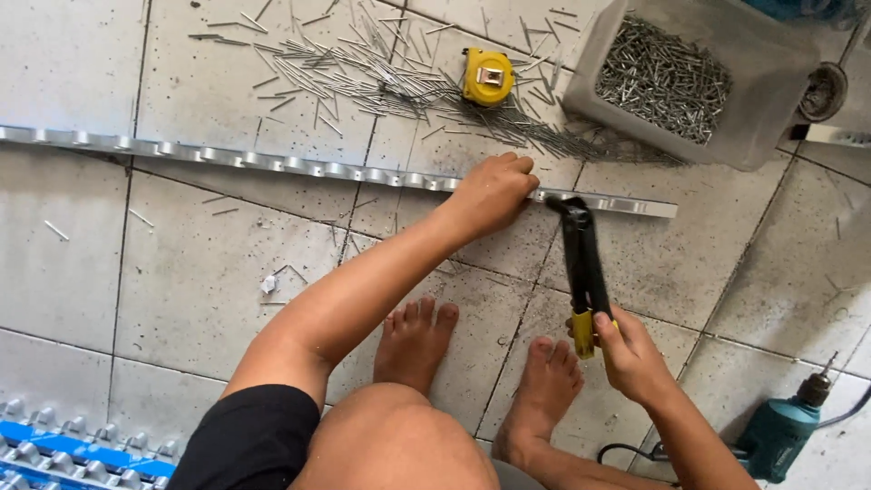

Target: Assembling plastic clips onto a metal rail using rivets and a hand riveter

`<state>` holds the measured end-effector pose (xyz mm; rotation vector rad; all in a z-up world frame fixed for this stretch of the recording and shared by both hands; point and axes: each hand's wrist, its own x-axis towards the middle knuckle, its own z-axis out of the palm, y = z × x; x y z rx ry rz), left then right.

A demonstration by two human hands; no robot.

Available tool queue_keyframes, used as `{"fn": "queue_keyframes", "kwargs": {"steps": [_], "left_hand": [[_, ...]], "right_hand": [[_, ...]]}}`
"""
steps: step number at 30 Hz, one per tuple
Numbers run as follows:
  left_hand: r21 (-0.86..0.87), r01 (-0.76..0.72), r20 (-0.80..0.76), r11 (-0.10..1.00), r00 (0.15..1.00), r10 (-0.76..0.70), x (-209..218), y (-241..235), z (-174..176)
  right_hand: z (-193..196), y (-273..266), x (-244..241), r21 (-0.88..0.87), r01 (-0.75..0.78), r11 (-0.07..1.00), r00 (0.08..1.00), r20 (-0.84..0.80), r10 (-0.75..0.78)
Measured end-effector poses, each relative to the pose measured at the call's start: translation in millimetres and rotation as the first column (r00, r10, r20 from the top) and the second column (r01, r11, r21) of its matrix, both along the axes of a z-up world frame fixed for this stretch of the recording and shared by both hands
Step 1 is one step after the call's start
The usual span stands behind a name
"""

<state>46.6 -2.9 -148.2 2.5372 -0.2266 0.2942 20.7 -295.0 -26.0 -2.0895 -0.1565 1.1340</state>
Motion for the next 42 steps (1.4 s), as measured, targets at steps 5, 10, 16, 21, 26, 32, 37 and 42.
{"fn": "queue_keyframes", "kwargs": {"steps": [5,10,16,21,26,32,37,42], "left_hand": [[-0.002,-0.004,0.001,1.000,1.000,0.004,-1,2,8],[0.014,-0.031,0.041,0.999,0.999,0.030,-4,-2,5],[-0.047,-0.068,-0.060,0.997,0.996,0.065,-4,-3,14],[-0.014,-0.062,-0.106,0.998,0.992,0.060,2,0,8],[0.077,0.049,-0.042,0.996,0.998,-0.046,5,10,11],[0.140,0.145,-0.126,0.980,0.984,-0.128,18,8,6],[0.188,-0.143,0.176,0.972,0.978,0.110,-29,-22,43],[-0.731,-0.674,-0.671,0.107,0.680,-0.296,-35,-94,24]], "right_hand": [[-3,-1,7,-0.114,-0.031,0.993,0.999,-0.044,0.027],[24,14,26,-0.367,-0.199,0.909,0.979,-0.027,0.203],[27,20,63,-0.367,-0.325,0.872,0.939,-0.231,0.253],[9,7,76,-0.292,-0.327,0.899,0.933,-0.248,0.259],[42,34,64,-0.620,-0.469,0.629,0.857,-0.146,0.494],[21,28,63,-0.368,-0.223,0.903,0.971,-0.161,0.174],[14,36,64,-0.577,-0.258,0.775,0.966,-0.149,0.211],[-70,-6,34,-0.564,-0.128,0.816,0.981,0.046,0.186]]}}
